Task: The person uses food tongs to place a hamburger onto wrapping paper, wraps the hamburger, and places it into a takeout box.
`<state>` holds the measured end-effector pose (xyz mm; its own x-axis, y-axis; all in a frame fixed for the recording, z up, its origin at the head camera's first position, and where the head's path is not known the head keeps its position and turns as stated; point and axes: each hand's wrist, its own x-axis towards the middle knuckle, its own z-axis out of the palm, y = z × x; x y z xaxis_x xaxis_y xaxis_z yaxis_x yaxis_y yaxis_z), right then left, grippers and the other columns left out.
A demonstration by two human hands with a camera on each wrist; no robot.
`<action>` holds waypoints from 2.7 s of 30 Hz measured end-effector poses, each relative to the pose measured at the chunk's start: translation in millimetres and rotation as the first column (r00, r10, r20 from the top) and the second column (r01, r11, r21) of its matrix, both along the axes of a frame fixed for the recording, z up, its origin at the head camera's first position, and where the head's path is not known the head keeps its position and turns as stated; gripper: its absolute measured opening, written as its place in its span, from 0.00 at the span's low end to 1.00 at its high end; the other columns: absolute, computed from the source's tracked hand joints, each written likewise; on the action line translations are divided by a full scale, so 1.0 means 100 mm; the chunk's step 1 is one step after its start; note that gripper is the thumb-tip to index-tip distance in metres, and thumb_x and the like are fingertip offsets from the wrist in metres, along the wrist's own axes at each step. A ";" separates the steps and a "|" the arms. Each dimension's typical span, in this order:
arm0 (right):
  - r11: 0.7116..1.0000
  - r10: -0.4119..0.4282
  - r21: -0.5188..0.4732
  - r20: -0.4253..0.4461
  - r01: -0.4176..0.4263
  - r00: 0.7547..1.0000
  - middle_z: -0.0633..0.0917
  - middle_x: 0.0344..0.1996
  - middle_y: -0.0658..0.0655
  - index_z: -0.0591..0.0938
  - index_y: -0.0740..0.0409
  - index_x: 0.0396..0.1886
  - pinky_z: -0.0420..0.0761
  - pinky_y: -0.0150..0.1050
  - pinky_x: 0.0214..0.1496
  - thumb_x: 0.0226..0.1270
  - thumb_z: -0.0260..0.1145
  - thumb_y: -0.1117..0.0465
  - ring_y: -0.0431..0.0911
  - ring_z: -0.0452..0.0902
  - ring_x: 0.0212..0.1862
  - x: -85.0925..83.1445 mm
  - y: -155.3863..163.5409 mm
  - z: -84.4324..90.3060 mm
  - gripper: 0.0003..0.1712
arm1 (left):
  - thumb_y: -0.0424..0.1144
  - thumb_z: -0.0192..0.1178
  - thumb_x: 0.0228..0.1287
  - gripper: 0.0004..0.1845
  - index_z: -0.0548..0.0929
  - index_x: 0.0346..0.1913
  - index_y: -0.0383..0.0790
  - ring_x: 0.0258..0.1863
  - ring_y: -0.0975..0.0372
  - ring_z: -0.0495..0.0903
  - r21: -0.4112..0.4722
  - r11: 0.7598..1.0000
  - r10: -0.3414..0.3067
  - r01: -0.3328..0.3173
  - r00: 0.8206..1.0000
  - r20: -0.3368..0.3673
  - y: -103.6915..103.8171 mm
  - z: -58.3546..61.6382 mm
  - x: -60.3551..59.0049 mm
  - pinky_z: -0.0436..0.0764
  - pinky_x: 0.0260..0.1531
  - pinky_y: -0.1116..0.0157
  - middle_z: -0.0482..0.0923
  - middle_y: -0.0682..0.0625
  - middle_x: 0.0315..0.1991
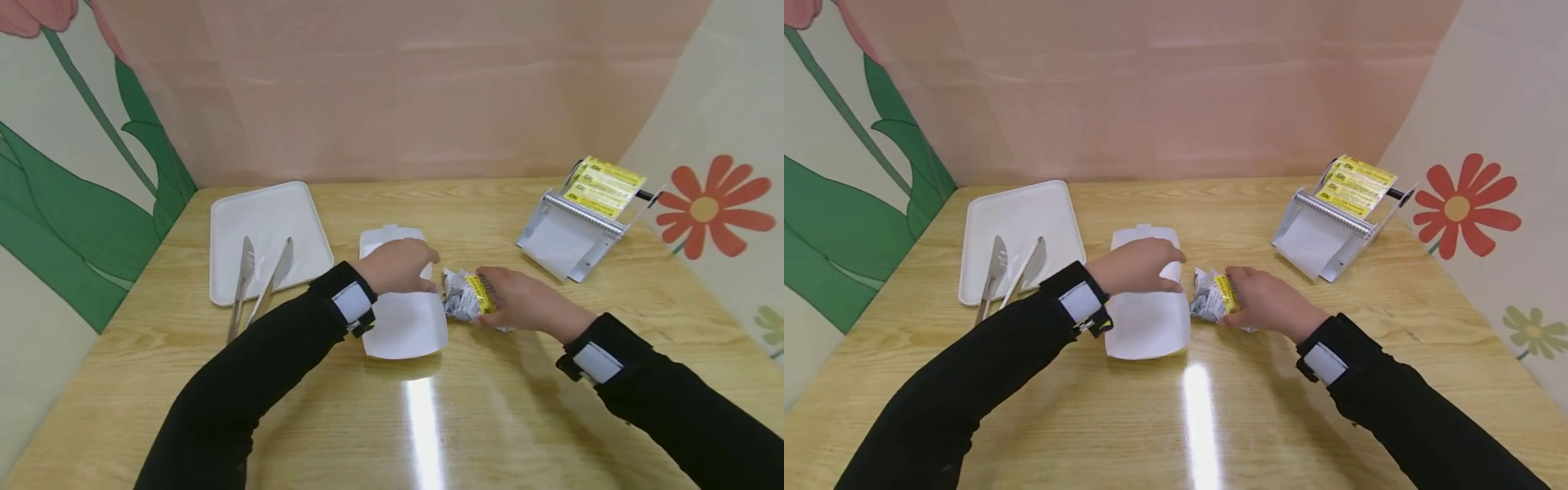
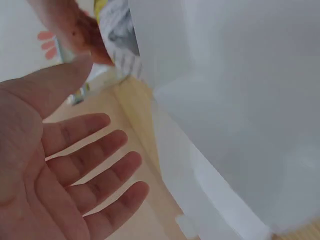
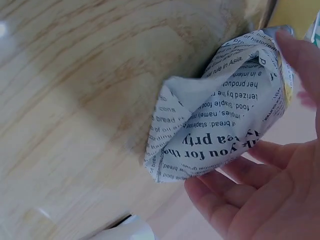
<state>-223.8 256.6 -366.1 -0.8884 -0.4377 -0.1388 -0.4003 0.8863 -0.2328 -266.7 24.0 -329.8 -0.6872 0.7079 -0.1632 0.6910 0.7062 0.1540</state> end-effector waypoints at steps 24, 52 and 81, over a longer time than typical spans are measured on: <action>1.000 0.007 0.001 -0.108 -0.007 0.994 0.80 0.49 0.70 0.69 0.77 0.61 0.76 0.54 0.51 0.43 0.79 0.51 0.58 0.77 0.48 0.08 0.12 0.19 0.50 | 0.50 0.77 0.47 0.32 0.77 0.53 0.41 0.41 0.65 0.75 -0.064 0.993 -0.102 0.100 0.994 -0.027 0.68 -0.07 0.00 0.75 0.42 0.70 0.76 0.54 0.42; 0.983 0.169 -0.071 -0.029 -0.170 0.985 0.77 0.58 0.64 0.68 0.68 0.67 0.74 0.51 0.59 0.44 0.81 0.46 0.56 0.74 0.57 0.20 -0.82 0.19 0.54 | 0.48 0.76 0.48 0.33 0.72 0.54 0.40 0.34 0.63 0.78 0.043 0.996 0.076 -0.083 0.987 0.140 -0.46 0.00 0.40 0.77 0.33 0.69 0.78 0.53 0.37; 0.976 0.198 -0.064 -0.106 -0.206 0.974 0.75 0.50 0.61 0.71 0.67 0.60 0.80 0.44 0.46 0.38 0.80 0.38 0.48 0.77 0.44 0.15 -0.85 -0.07 0.55 | 0.44 0.80 0.42 0.36 0.74 0.54 0.38 0.40 0.61 0.74 0.084 0.976 0.176 -0.201 0.956 0.236 -0.47 -0.26 0.34 0.76 0.40 0.69 0.72 0.50 0.42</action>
<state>-208.3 171.4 -373.5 -0.7880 -0.6154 -0.0156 -0.5936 0.7663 -0.2458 -232.4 -22.5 -355.3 -0.7635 0.5908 -0.2607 0.4854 0.7913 0.3718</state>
